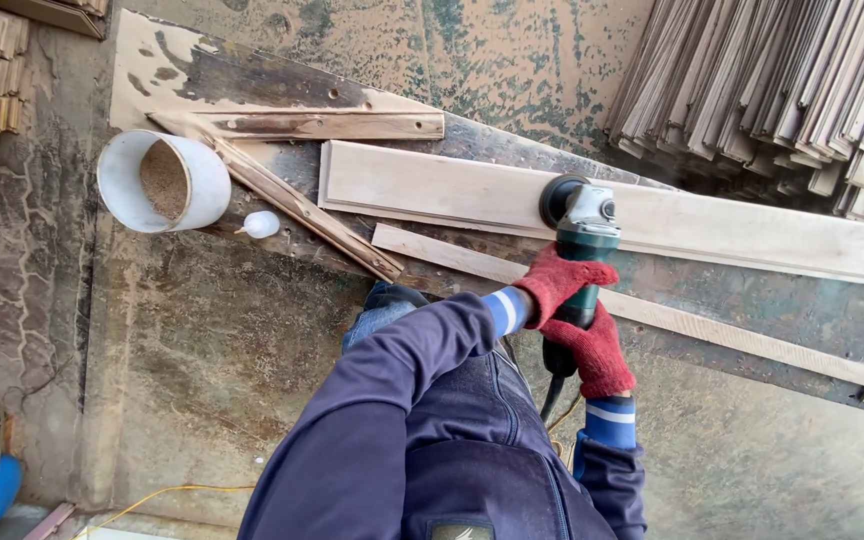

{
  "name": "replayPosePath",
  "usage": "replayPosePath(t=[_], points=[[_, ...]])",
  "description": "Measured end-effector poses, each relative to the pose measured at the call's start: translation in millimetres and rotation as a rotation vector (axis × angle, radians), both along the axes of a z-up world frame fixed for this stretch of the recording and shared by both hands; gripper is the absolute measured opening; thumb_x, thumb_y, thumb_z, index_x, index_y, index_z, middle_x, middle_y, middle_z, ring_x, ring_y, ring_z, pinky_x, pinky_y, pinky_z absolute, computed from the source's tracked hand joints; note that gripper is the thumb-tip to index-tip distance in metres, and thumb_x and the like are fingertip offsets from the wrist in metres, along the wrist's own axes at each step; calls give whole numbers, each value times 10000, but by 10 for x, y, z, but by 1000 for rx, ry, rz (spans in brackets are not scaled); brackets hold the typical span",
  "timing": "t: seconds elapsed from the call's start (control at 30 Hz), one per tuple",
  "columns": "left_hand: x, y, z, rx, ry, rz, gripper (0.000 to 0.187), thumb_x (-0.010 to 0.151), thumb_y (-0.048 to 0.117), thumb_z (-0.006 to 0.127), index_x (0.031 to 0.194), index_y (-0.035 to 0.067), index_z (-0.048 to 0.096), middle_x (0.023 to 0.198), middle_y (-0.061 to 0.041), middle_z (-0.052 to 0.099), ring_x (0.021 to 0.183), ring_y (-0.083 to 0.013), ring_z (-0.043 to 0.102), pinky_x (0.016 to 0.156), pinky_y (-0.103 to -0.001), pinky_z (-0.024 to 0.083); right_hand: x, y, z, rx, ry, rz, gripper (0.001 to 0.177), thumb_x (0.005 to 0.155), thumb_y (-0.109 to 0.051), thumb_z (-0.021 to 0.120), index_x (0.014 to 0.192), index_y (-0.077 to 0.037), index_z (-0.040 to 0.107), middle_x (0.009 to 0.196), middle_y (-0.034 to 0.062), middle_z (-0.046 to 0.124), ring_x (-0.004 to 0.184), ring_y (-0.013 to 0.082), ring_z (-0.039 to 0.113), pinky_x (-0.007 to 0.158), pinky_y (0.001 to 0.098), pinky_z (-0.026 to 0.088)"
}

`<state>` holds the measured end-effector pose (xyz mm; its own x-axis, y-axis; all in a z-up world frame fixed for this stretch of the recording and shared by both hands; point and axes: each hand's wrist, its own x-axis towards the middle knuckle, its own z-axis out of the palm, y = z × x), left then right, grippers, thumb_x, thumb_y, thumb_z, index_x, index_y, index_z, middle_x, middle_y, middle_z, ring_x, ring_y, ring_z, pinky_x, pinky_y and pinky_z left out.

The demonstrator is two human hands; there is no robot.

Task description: Sanding a wooden plank with a handheld power sander on a workbench.

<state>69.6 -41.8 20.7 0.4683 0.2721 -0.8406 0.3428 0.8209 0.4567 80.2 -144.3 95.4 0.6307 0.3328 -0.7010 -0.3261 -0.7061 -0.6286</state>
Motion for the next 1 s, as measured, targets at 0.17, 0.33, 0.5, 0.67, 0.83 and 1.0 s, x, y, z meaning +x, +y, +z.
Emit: replayPosePath(t=[0.17,0.33,0.5,0.67,0.83,1.0], points=[[-404,361,-165,-88,-32,214,640,505,113,975,1093,92,723,800,-113,703,751,-287,723,749,-428,610,-174,267,-141,25,34,92,556,463,-133,954,947,-98,683,748,94,652,689,217,631,637,332,500],[-724,600,-77,-59,-31,171,656,531,39,962,1128,86,693,823,-136,709,771,-306,741,744,-455,624,-451,463,-226,133,103,-25,596,388,-64,954,928,-99,703,729,96,665,673,221,649,623,337,511],[-566,798,779,120,-42,-200,618,529,56,932,1108,55,715,856,-173,739,883,-313,755,825,-444,587,-370,334,-147,262,118,-177,612,421,-79,1003,955,-82,705,806,111,705,765,228,669,720,357,535],[-241,1246,898,685,-70,-1248,730,827,241,792,1482,314,477,1523,-51,531,1450,-347,423,1233,-520,333,-303,-64,98,620,80,-480,677,365,-4,994,970,-33,694,769,192,725,738,296,750,719,384,604],[403,1189,-350,1321,59,-1112,625,918,445,688,1447,138,561,1442,-176,560,1397,-382,454,1202,-515,329,-453,-583,308,581,-65,-646,659,357,-64,1007,951,-71,722,763,134,711,763,217,708,750,339,559],[591,824,-732,1761,162,-1121,812,846,738,579,1417,161,564,1324,-112,585,1360,-279,441,1200,-454,247,-714,-1047,245,583,-68,-764,663,334,-56,994,943,-51,732,730,172,708,735,257,730,734,352,560]])
